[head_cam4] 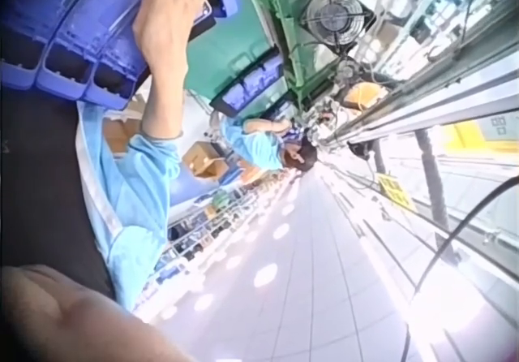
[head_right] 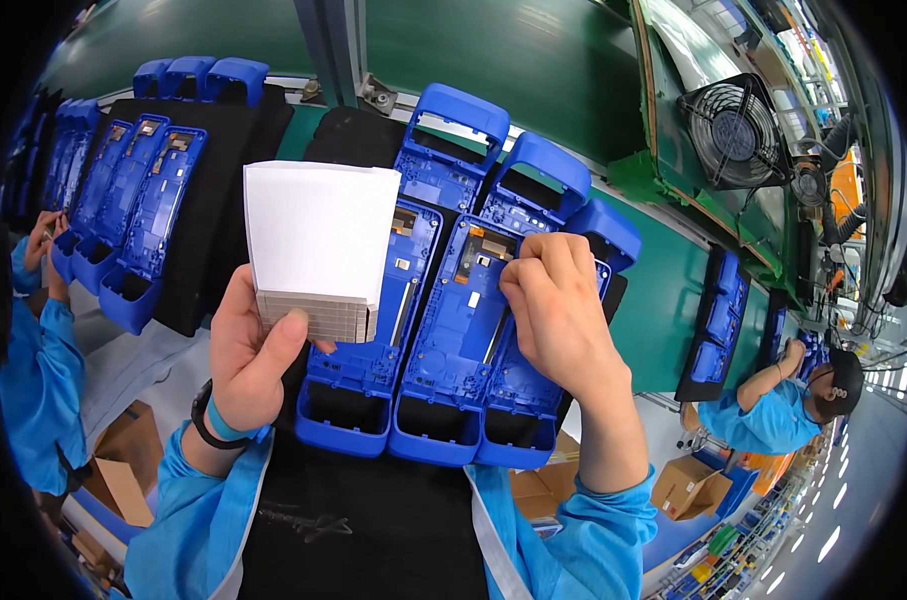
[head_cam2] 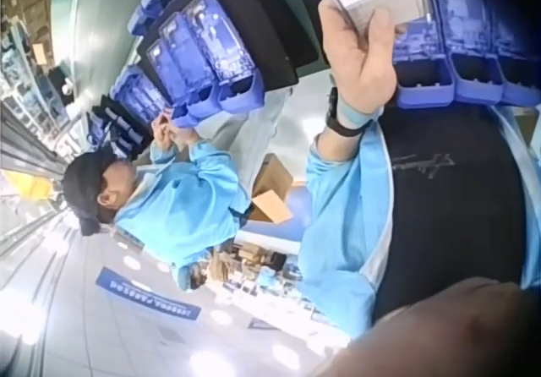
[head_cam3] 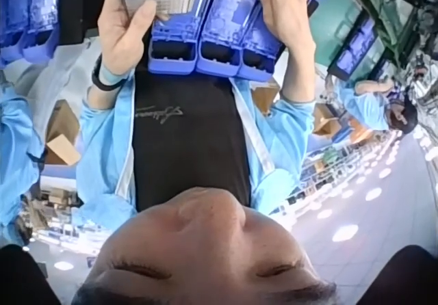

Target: The person assembles electronic components into blue plastic casings by hand on a production line.

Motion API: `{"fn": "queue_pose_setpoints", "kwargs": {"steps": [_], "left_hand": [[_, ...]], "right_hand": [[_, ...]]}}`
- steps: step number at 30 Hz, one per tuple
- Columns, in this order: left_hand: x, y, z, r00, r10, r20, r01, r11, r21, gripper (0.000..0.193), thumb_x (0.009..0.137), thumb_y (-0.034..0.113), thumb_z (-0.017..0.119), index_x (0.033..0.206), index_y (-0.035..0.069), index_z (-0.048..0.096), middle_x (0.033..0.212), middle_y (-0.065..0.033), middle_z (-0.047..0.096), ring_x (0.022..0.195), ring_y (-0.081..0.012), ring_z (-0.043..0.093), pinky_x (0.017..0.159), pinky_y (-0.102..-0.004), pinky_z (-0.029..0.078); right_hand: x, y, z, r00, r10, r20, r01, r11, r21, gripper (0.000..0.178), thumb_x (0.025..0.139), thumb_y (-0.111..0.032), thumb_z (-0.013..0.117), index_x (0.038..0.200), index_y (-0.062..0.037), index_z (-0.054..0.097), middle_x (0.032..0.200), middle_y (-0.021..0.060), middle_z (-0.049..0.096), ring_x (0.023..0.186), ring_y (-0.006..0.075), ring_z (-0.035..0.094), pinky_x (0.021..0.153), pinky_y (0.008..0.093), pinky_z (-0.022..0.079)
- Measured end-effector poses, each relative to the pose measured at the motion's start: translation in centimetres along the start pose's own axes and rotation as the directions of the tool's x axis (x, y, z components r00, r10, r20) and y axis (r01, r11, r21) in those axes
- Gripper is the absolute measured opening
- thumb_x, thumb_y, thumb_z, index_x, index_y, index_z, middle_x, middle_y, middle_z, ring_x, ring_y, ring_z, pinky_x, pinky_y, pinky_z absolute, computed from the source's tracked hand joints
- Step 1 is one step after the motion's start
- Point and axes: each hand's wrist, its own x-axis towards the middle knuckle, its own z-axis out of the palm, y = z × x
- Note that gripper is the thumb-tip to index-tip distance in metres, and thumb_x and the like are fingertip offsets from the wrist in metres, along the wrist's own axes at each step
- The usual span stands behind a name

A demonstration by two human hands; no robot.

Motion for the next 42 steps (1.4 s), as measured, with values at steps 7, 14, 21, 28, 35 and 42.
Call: {"fn": "queue_pose_setpoints", "kwargs": {"steps": [7,14,21,28,35,42], "left_hand": [[0.1,-0.1,0.0,1.0,-0.003,0.002,0.003,1.0,-0.023,0.029,0.101,0.011,0.053,0.124,-0.004,0.043,0.114,-0.0175,0.064,0.096,-0.0157,0.065,0.082,-0.029,0.055],[0.0,0.1,0.2,1.0,-0.006,0.005,0.006,0.999,-0.045,0.03,0.1,0.008,0.054,0.125,-0.004,0.042,0.115,-0.017,0.063,0.097,-0.0154,0.064,0.083,-0.0292,0.054],[0.4,0.3,1.2,0.989,-0.037,0.141,0.036,0.999,0.01,0.032,0.1,0.008,0.054,0.126,-0.006,0.043,0.113,-0.0189,0.066,0.096,-0.0175,0.068,0.082,-0.0312,0.056],[0.2,0.5,2.0,0.995,-0.026,0.098,0.035,0.995,-0.093,0.033,0.1,0.009,0.055,0.127,-0.006,0.043,0.113,-0.0192,0.066,0.096,-0.0176,0.068,0.083,-0.0308,0.056],[0.1,0.0,2.1,0.99,0.001,0.139,-0.001,1.0,0.0,0.034,0.1,0.009,0.056,0.127,-0.006,0.043,0.114,-0.0207,0.066,0.097,-0.0194,0.069,0.08,-0.0307,0.057],[0.8,0.3,2.5,0.99,-0.106,0.091,0.113,0.991,-0.07,0.032,0.1,0.009,0.054,0.126,-0.006,0.043,0.115,-0.019,0.064,0.097,-0.0192,0.068,0.081,-0.0312,0.057]], "right_hand": [[0.1,0.1,0.1,1.0,0.009,0.005,-0.009,1.0,0.012,0.013,0.078,0.003,0.067,0.088,-0.0004,0.06,0.101,0.0122,0.051,0.1,0.032,0.048,0.089,0.039,0.043],[0.1,-0.4,-0.4,1.0,-0.013,0.011,0.013,0.999,-0.034,0.019,0.075,0.004,0.071,0.091,-0.0006,0.061,0.103,0.0128,0.053,0.098,0.0305,0.053,0.086,0.038,0.046],[0.4,-4.1,-1.7,0.965,-0.102,-0.243,0.152,0.968,0.199,0.024,0.073,0.006,0.074,0.094,-0.0009,0.064,0.092,0.0152,0.061,0.079,0.028,0.06,0.07,0.0341,0.049],[1.1,-5.1,-0.8,0.959,-0.18,-0.219,0.246,0.911,0.331,0.024,0.072,0.005,0.075,0.092,-0.0025,0.066,0.087,0.0106,0.062,0.073,0.0237,0.058,0.063,0.0328,0.045],[1.5,-5.2,-0.4,0.936,-0.254,-0.242,0.32,0.901,0.293,0.022,0.073,0.004,0.075,0.09,-0.0023,0.064,0.085,0.0102,0.061,0.071,0.0243,0.056,0.061,0.0345,0.045],[0.1,-4.8,0.7,0.877,-0.292,-0.382,0.375,0.913,0.162,0.019,0.074,0.009,0.068,0.088,-0.0013,0.059,0.083,0.0122,0.057,0.069,0.0257,0.054,0.06,0.0346,0.044]]}}
